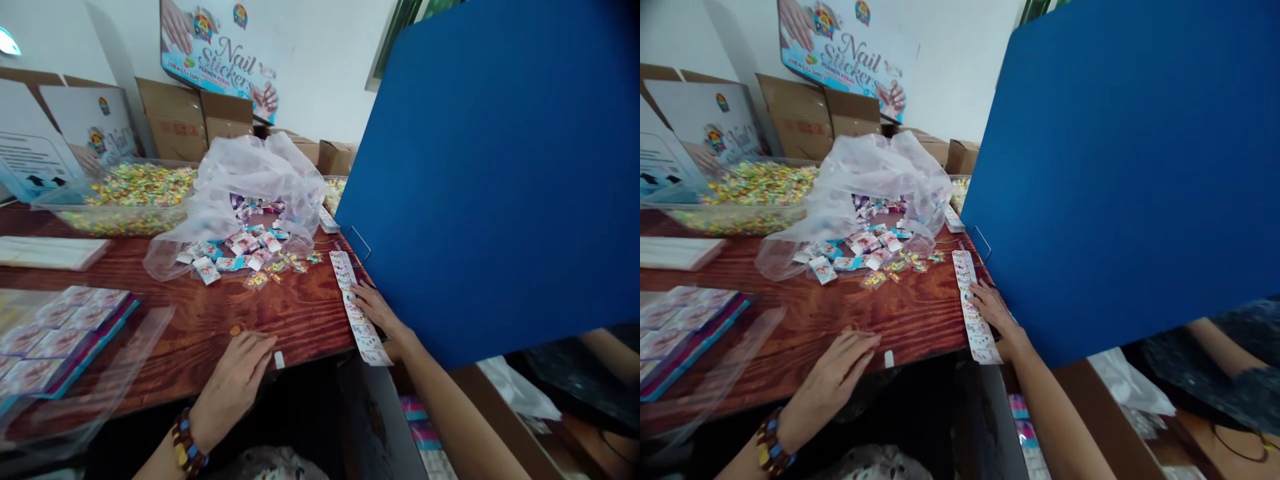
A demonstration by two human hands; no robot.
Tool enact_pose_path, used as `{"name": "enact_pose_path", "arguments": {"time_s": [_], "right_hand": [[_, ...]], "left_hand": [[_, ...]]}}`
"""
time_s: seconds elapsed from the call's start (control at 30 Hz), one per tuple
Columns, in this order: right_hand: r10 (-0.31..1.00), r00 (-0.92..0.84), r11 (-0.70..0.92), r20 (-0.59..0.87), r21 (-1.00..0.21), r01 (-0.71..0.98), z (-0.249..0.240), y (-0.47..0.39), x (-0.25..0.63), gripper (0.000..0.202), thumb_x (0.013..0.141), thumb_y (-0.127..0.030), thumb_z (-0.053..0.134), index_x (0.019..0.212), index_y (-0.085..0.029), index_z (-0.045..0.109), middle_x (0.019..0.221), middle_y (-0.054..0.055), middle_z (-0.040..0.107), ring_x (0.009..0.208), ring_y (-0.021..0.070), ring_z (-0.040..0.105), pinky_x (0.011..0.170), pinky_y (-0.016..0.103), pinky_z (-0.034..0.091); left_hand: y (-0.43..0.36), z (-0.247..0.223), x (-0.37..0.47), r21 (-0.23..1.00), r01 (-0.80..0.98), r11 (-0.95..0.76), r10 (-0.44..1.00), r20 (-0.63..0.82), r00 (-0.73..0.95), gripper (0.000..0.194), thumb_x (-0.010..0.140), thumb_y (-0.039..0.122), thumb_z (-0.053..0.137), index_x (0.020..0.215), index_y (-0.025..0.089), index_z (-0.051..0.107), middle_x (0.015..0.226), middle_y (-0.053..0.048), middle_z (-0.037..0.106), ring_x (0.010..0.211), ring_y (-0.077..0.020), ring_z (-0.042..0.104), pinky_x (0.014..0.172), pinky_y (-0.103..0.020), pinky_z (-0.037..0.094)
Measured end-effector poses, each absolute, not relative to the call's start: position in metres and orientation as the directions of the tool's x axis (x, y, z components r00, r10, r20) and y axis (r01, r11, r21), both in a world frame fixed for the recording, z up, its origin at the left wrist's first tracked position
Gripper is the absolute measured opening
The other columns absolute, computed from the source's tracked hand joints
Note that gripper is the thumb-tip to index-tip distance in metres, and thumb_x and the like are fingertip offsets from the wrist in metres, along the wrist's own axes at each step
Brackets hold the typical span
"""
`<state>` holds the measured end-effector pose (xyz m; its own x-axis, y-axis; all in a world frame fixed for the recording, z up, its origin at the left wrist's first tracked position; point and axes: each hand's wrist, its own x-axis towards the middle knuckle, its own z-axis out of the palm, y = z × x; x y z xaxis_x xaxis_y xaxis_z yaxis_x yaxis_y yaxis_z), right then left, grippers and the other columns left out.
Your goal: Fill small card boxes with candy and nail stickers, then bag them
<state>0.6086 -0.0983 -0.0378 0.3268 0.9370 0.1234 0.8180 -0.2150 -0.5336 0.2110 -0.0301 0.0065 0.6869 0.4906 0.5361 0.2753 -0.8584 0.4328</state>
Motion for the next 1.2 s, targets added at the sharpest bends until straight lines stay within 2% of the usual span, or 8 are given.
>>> {"name": "enact_pose_path", "arguments": {"time_s": [0.27, 0.57, 0.63, 0.7, 0.77, 0.87, 1.03, 1.2], "right_hand": [[0.917, 0.354, -0.138, 0.183, -0.688, 0.712, -0.034, -0.096, 0.614, 0.037, 0.08, -0.042, 0.062, 0.112, -0.026, 0.071, 0.131, 0.007, 0.062, 0.132, 0.0293, 0.045, 0.112, 0.05, 0.032], [0.894, 0.394, -0.107, 0.212, -0.754, 0.648, -0.001, -0.089, 0.6, 0.028, 0.073, -0.047, 0.067, 0.08, -0.022, 0.077, 0.098, 0.007, 0.075, 0.109, 0.0309, 0.062, 0.097, 0.045, 0.046], [0.9, 0.389, -0.085, 0.194, -0.799, 0.595, 0.03, -0.09, 0.585, 0.029, 0.075, -0.048, 0.066, 0.078, -0.021, 0.074, 0.083, 0.004, 0.074, 0.087, 0.0246, 0.066, 0.079, 0.036, 0.051], [0.933, 0.337, -0.067, 0.128, -0.857, 0.511, 0.064, -0.087, 0.562, 0.03, 0.077, -0.048, 0.065, 0.073, -0.019, 0.069, 0.066, -0.001, 0.067, 0.063, 0.0166, 0.06, 0.06, 0.027, 0.047], [0.96, 0.261, -0.027, 0.101, -0.895, 0.445, 0.091, -0.078, 0.535, 0.03, 0.076, -0.047, 0.067, 0.072, -0.018, 0.066, 0.062, -0.002, 0.061, 0.057, 0.013, 0.053, 0.053, 0.024, 0.041], [0.98, 0.156, 0.045, 0.122, -0.905, 0.422, 0.109, -0.054, 0.5, 0.031, 0.074, -0.048, 0.068, 0.067, -0.018, 0.064, 0.061, -0.002, 0.057, 0.057, 0.0119, 0.048, 0.054, 0.023, 0.038], [0.969, 0.129, 0.129, 0.212, -0.875, 0.466, 0.093, -0.027, 0.463, 0.033, 0.077, -0.048, 0.064, 0.065, -0.017, 0.064, 0.059, -0.002, 0.059, 0.056, 0.0125, 0.051, 0.054, 0.024, 0.039], [0.924, -0.07, 0.325, 0.375, -0.679, 0.658, 0.062, -0.054, 0.42, 0.021, 0.091, -0.031, 0.054, 0.094, -0.023, 0.073, 0.096, 0.004, 0.075, 0.087, 0.0208, 0.068, 0.082, 0.034, 0.05]], "left_hand": [[-0.028, 0.003, 0.205, 0.364, 0.274, -0.89, 0.431, 0.48, 0.764, 0.028, 0.096, 0.018, 0.041, 0.117, 0.02, 0.059, 0.106, -0.005, 0.069, 0.1, -0.0188, 0.064, 0.097, -0.04, 0.051], [-0.035, 0.0, 0.217, 0.6, 0.259, -0.757, 0.54, 0.351, 0.765, 0.025, 0.094, 0.018, 0.045, 0.111, 0.022, 0.063, 0.102, -0.005, 0.069, 0.098, -0.0193, 0.062, 0.092, -0.039, 0.052], [-0.03, 0.009, 0.223, 0.698, 0.281, -0.659, 0.627, 0.302, 0.718, 0.023, 0.093, 0.024, 0.049, 0.111, 0.023, 0.064, 0.107, -0.005, 0.069, 0.103, -0.0199, 0.062, 0.096, -0.039, 0.05], [-0.024, 0.021, 0.233, 0.797, 0.289, -0.531, 0.718, 0.243, 0.652, 0.025, 0.091, 0.03, 0.053, 0.112, 0.024, 0.064, 0.112, -0.005, 0.069, 0.106, -0.0202, 0.062, 0.098, -0.038, 0.048], [-0.017, 0.032, 0.245, 0.885, 0.24, -0.398, 0.782, 0.191, 0.594, 0.031, 0.089, 0.034, 0.055, 0.119, 0.024, 0.062, 0.116, -0.006, 0.068, 0.108, -0.0208, 0.062, 0.1, -0.037, 0.046], [-0.007, 0.038, 0.26, 0.978, 0.093, -0.187, 0.799, 0.097, 0.594, 0.039, 0.085, 0.036, 0.061, 0.121, 0.022, 0.063, 0.113, -0.006, 0.071, 0.103, -0.0217, 0.065, 0.09, -0.031, 0.049], [0.005, 0.02, 0.258, 0.998, 0.054, -0.016, 0.789, -0.021, 0.614, 0.025, 0.078, 0.038, 0.065, 0.072, 0.015, 0.071, 0.067, -0.001, 0.068, 0.06, -0.014, 0.058, 0.056, -0.023, 0.04], [0.011, 0.017, 0.239, 0.851, -0.272, 0.449, 0.816, -0.266, 0.514, 0.031, 0.064, 0.04, 0.078, 0.077, 0.013, 0.068, 0.071, -0.002, 0.068, 0.062, -0.0138, 0.059, 0.061, -0.025, 0.046]]}}
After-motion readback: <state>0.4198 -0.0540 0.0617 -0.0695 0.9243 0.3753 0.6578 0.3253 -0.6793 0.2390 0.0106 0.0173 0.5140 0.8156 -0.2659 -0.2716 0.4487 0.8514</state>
